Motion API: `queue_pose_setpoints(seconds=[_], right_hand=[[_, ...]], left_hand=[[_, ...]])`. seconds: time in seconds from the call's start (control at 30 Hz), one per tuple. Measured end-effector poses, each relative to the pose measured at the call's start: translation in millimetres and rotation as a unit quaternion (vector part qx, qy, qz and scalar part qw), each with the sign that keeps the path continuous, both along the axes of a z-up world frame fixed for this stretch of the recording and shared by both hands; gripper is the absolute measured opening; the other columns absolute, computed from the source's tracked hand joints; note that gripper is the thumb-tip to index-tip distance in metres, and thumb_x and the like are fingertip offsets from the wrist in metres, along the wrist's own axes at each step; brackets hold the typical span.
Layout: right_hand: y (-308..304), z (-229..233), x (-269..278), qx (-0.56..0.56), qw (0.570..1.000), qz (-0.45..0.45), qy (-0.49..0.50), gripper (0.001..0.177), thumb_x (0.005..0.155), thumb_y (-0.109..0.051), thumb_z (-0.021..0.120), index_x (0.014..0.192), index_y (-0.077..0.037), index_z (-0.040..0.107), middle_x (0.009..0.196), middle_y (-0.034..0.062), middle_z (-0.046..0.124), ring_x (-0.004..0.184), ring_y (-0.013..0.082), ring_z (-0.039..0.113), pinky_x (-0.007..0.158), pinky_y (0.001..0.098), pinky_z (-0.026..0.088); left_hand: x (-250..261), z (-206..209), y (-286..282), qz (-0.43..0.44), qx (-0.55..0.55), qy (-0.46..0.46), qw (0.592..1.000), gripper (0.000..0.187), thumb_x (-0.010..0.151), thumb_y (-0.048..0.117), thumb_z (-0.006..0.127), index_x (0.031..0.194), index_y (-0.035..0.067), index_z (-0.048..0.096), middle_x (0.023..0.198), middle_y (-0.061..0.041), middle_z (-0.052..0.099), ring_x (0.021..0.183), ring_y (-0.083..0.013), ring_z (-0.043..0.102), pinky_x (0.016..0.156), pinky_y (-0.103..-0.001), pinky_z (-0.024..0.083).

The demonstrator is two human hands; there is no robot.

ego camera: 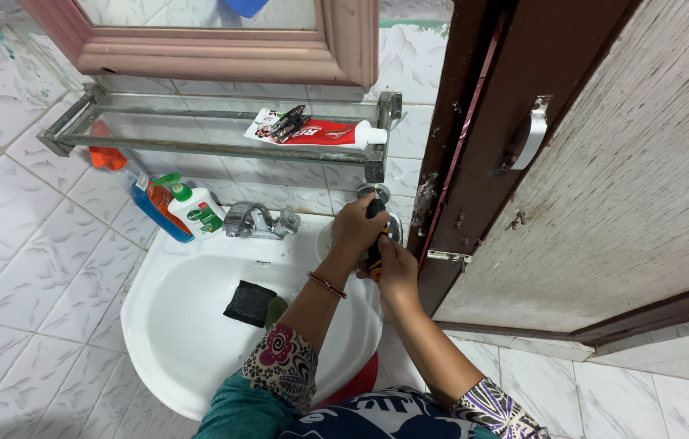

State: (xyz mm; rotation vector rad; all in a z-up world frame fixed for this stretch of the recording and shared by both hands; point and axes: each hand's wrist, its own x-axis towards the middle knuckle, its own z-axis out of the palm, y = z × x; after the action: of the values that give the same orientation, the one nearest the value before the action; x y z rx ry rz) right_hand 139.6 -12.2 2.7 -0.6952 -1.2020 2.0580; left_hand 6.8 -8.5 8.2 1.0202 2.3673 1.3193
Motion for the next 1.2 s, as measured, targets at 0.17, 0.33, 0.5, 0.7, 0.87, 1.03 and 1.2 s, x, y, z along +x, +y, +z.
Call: queue_pose_setpoints(seconds=[0.17, 0.33, 0.5, 0.7, 0.87, 1.03, 1.2], right_hand=[[2, 0, 2, -0.004, 1.000, 0.010, -0.019, 0.039, 0.107, -0.027, 0.043, 0.107, 0.005, 0.065, 0.081, 0.0133, 0.068, 0.066, 0.0190, 0.067, 0.061, 0.0347, 0.059], [2, 3, 5, -0.007, 1.000, 0.015, -0.015, 0.039, 0.107, -0.027, 0.043, 0.107, 0.005, 0.065, 0.081, 0.0126, 0.067, 0.066, 0.0189, 0.067, 0.060, 0.0348, 0.058], [2, 1, 2, -0.014, 1.000, 0.009, -0.025, 0.037, 0.106, -0.027, 0.044, 0.107, 0.003, 0.066, 0.083, 0.0119, 0.069, 0.067, 0.0169, 0.067, 0.061, 0.0340, 0.059], [6, -8, 1, -0.004, 1.000, 0.011, -0.025, 0.036, 0.106, -0.026, 0.045, 0.103, 0.003, 0.067, 0.079, 0.0111, 0.068, 0.063, 0.0177, 0.065, 0.060, 0.0336, 0.058], [7, -17, -5, -0.034, 0.999, 0.001, 0.040, 0.036, 0.107, -0.026, 0.046, 0.099, 0.004, 0.065, 0.077, 0.0119, 0.067, 0.061, 0.0192, 0.064, 0.058, 0.0347, 0.055], [3, -16, -6, -0.087, 0.994, -0.014, 0.063, 0.035, 0.107, -0.027, 0.045, 0.101, 0.003, 0.064, 0.076, 0.0129, 0.067, 0.061, 0.0205, 0.065, 0.057, 0.0354, 0.056], [-1, -2, -12, -0.070, 0.997, -0.024, 0.004, 0.038, 0.106, -0.028, 0.044, 0.100, 0.003, 0.065, 0.077, 0.0143, 0.068, 0.058, 0.0208, 0.065, 0.055, 0.0352, 0.056]], left_hand=[[2, -3, -1, 0.003, 0.002, -0.003, 1.000, 0.067, 0.076, 0.038, 0.069, 0.135, 0.007, 0.065, 0.105, -0.015, 0.077, 0.098, -0.0289, 0.074, 0.086, -0.039, 0.055], [4, -1, -1, 0.002, -0.007, -0.007, 1.000, 0.067, 0.077, 0.038, 0.070, 0.137, 0.008, 0.063, 0.101, -0.014, 0.077, 0.094, -0.0276, 0.074, 0.084, -0.039, 0.055], [3, -5, 0, 0.015, 0.006, -0.017, 1.000, 0.065, 0.076, 0.038, 0.071, 0.135, 0.010, 0.065, 0.102, -0.012, 0.077, 0.093, -0.0265, 0.073, 0.084, -0.038, 0.055], [-6, -20, 5, 0.012, 0.031, 0.003, 0.999, 0.065, 0.075, 0.041, 0.072, 0.133, 0.010, 0.067, 0.101, -0.012, 0.078, 0.092, -0.0264, 0.075, 0.082, -0.037, 0.056], [-9, -26, 9, 0.006, 0.023, 0.057, 0.998, 0.066, 0.076, 0.042, 0.071, 0.132, 0.008, 0.067, 0.110, -0.018, 0.075, 0.101, -0.0323, 0.072, 0.089, -0.040, 0.055], [-6, -17, 8, 0.008, -0.025, 0.084, 0.996, 0.069, 0.076, 0.043, 0.070, 0.135, 0.007, 0.065, 0.115, -0.022, 0.072, 0.107, -0.0354, 0.069, 0.094, -0.042, 0.053], [-15, -18, 8, -0.013, -0.017, 0.073, 0.997, 0.067, 0.077, 0.043, 0.071, 0.133, 0.007, 0.067, 0.112, -0.021, 0.074, 0.105, -0.0341, 0.071, 0.092, -0.040, 0.054]])
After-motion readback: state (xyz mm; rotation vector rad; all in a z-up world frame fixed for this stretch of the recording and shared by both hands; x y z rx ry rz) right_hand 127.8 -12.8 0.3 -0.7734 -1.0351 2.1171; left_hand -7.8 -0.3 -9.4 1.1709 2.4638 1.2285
